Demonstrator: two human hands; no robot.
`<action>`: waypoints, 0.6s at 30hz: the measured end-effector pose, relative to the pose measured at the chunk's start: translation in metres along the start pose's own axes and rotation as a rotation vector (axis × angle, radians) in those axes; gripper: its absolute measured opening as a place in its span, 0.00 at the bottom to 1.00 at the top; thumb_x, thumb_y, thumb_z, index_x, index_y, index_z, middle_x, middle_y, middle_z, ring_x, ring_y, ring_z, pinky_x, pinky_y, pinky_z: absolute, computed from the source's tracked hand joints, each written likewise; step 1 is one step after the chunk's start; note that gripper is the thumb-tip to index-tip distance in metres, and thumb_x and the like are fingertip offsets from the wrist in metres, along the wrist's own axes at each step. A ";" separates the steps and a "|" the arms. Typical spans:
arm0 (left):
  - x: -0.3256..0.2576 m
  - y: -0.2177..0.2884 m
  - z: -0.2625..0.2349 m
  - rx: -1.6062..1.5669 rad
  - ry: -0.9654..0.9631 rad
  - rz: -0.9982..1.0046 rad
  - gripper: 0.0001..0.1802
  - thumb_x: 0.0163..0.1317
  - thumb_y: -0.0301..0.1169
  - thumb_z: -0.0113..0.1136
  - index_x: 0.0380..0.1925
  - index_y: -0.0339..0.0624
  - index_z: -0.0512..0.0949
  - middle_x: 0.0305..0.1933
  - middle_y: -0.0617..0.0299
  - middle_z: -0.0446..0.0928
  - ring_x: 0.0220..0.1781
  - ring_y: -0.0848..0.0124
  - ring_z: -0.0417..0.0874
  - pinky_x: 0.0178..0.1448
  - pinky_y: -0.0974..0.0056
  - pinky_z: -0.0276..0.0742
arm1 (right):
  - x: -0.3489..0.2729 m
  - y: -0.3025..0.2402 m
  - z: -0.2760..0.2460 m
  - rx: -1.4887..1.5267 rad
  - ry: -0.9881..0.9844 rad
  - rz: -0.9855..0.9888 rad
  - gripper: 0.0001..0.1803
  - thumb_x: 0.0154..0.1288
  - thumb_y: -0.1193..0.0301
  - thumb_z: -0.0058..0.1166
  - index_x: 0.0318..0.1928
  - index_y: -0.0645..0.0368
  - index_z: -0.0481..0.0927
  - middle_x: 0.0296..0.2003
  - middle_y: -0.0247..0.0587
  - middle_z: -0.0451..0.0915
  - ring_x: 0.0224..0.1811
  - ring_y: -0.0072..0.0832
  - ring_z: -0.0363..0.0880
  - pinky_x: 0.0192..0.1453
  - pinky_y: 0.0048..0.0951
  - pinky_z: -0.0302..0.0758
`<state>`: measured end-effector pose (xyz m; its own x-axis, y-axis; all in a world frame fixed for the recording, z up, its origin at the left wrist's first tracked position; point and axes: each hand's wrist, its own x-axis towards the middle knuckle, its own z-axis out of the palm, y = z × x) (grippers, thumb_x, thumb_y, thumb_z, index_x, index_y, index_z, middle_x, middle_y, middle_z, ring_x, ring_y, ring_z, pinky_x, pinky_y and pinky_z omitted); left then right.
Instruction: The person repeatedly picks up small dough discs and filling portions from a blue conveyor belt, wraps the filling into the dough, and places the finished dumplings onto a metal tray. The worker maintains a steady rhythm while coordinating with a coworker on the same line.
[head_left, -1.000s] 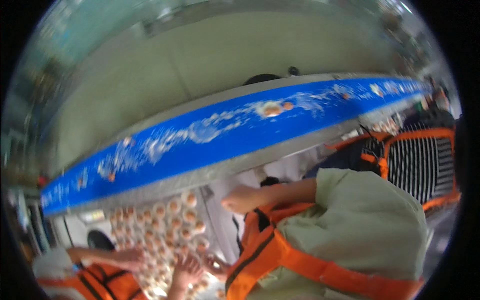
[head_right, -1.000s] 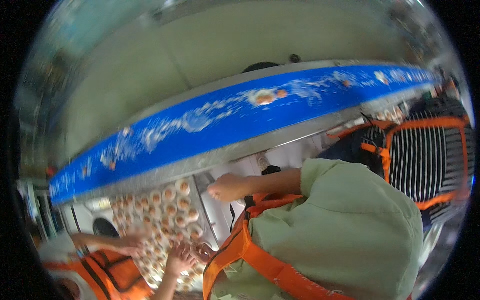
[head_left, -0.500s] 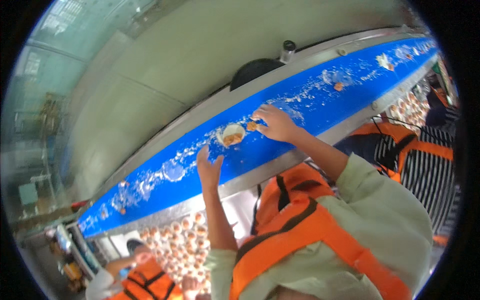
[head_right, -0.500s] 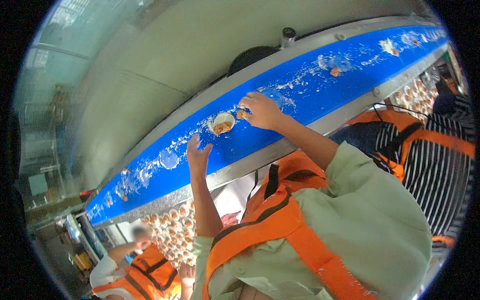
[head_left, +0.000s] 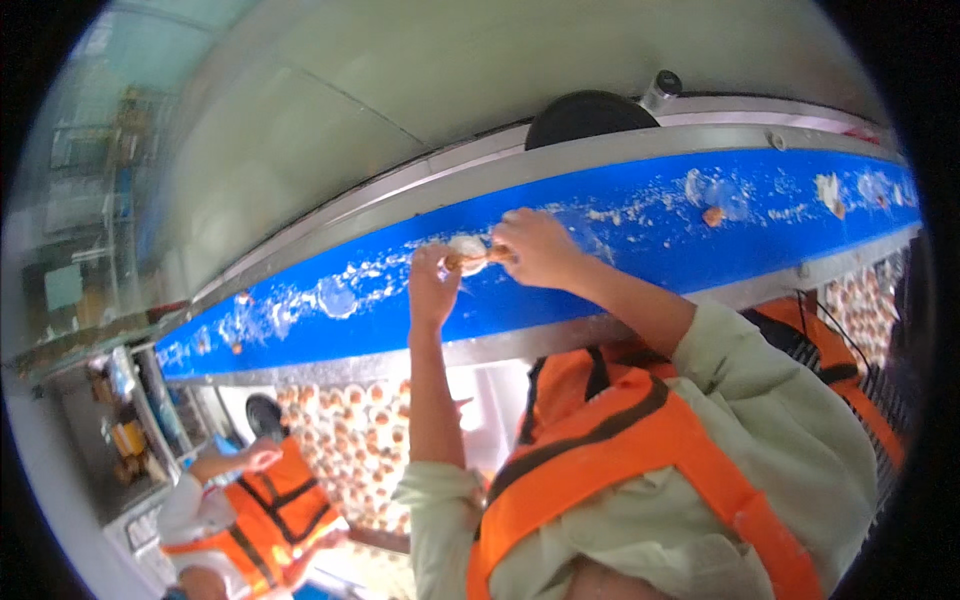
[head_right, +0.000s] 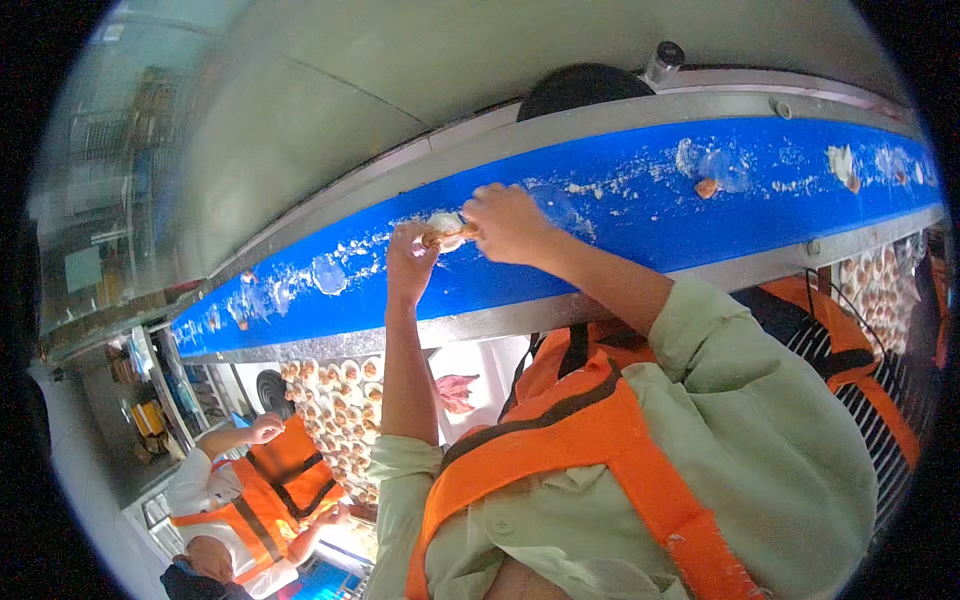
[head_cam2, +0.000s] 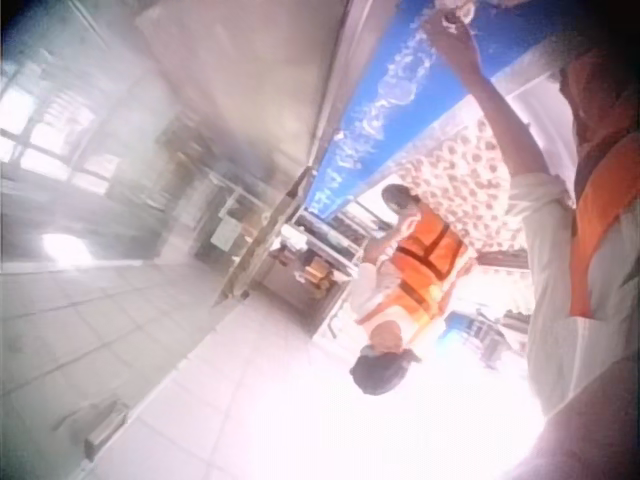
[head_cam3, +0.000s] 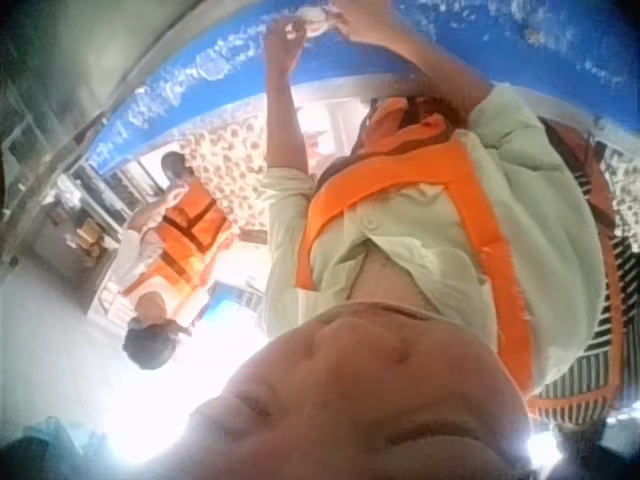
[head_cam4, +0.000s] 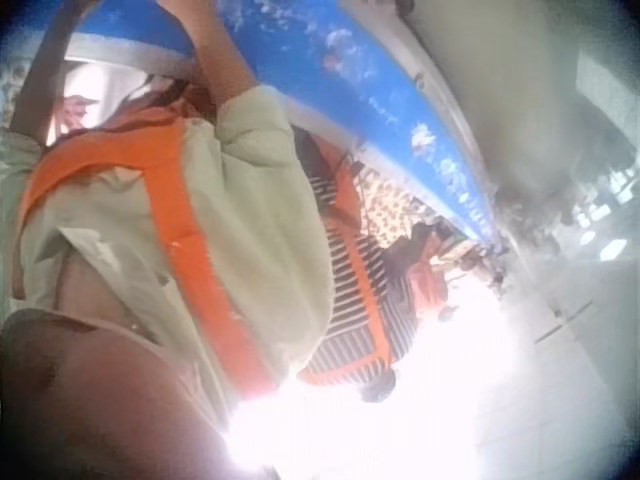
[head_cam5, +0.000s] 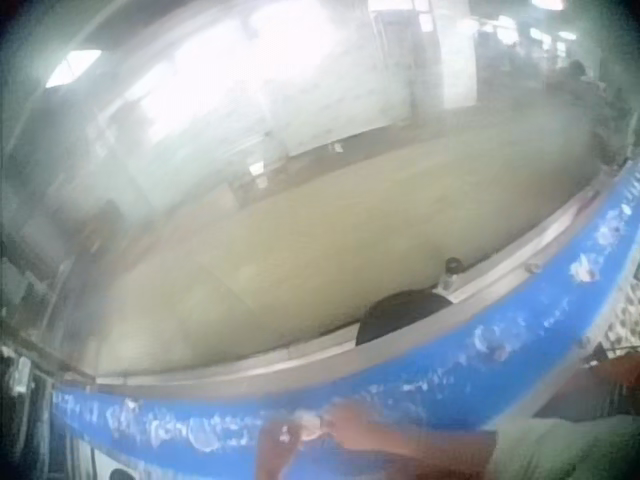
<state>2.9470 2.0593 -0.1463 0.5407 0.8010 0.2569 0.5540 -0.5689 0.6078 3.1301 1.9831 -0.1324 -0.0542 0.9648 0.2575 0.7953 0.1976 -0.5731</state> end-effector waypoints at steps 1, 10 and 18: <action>0.000 0.007 -0.001 0.019 -0.065 -0.021 0.11 0.39 0.22 0.53 0.28 0.41 0.73 0.34 0.51 0.72 0.39 0.54 0.70 0.44 0.57 0.65 | -0.010 0.011 -0.010 -0.007 -0.018 0.007 0.13 0.39 0.74 0.52 0.31 0.58 0.72 0.30 0.40 0.71 0.35 0.37 0.69 0.36 0.36 0.67; -0.001 0.027 0.017 0.307 -0.050 -0.285 0.25 0.32 0.29 0.64 0.35 0.35 0.70 0.36 0.45 0.71 0.40 0.51 0.70 0.44 0.56 0.67 | -0.020 0.012 -0.019 0.005 -0.195 -0.057 0.22 0.42 0.71 0.52 0.43 0.60 0.69 0.39 0.44 0.70 0.44 0.38 0.67 0.42 0.36 0.67; -0.001 0.033 0.010 -0.184 -0.238 -0.840 0.25 0.31 0.31 0.69 0.33 0.32 0.73 0.33 0.55 0.74 0.33 0.68 0.74 0.39 0.66 0.68 | -0.039 0.027 0.003 0.032 -0.160 -0.183 0.11 0.46 0.71 0.52 0.32 0.57 0.70 0.35 0.40 0.68 0.39 0.37 0.68 0.37 0.34 0.68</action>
<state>2.9713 2.0383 -0.1342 0.1305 0.8685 -0.4782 0.7277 0.2436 0.6412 3.1515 1.9513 -0.1601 -0.2926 0.9272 0.2340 0.7441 0.3744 -0.5533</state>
